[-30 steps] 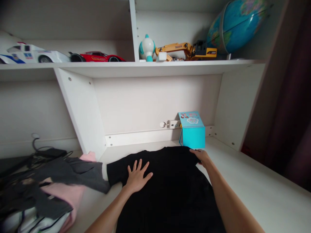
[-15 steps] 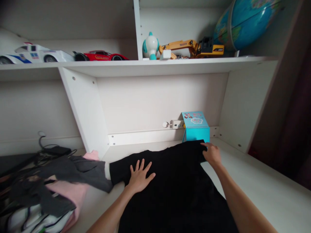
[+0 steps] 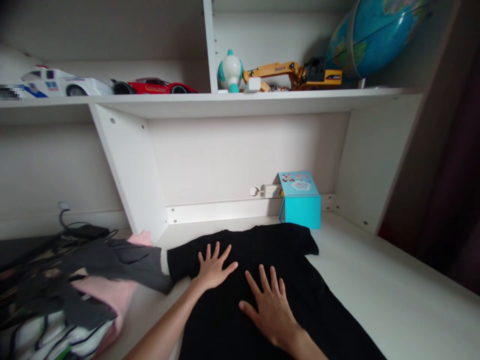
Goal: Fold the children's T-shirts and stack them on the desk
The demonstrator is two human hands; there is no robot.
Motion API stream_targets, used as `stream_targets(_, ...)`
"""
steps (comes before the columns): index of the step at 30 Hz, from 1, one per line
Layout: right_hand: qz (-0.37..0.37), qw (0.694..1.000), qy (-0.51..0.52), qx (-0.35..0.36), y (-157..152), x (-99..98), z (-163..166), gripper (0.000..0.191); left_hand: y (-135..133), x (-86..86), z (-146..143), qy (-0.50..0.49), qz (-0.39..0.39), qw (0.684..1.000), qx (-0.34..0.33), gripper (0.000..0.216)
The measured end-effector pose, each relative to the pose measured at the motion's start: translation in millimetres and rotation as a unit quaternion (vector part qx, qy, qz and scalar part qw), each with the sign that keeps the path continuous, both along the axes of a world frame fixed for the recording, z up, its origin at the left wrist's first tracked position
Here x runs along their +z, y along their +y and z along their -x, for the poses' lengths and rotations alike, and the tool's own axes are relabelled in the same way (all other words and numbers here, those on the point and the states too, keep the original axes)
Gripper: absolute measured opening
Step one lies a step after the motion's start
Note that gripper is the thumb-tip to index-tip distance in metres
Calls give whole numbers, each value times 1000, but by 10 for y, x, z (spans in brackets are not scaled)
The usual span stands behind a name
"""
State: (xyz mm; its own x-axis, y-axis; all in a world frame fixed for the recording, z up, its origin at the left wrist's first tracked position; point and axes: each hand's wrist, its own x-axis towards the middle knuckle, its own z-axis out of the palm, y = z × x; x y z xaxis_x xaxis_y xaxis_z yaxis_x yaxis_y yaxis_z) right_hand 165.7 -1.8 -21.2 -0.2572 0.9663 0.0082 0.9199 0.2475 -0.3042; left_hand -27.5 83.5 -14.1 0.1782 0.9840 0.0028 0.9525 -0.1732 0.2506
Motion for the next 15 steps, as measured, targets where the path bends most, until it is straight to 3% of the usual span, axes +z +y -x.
stream_targets(5, -13, 1000, -3, 13, 153, 16, -52, 72, 290, 106, 98, -1, 51, 998, 27, 80)
stream_targets(9, 3, 1000, -17, 11, 185, 163, -14, 74, 562, 187, 319, -3, 83, 996, 28, 76)
stream_targets(12, -8, 999, -31, 18, -21, 171, 84, 75, 694, 209, 527, 4, 93, 996, 3, 70)
stream_targets(15, -99, 987, -47, 115, -429, -83, 289, 65, 763, 208, 715, 19, 85, 996, -24, 64)
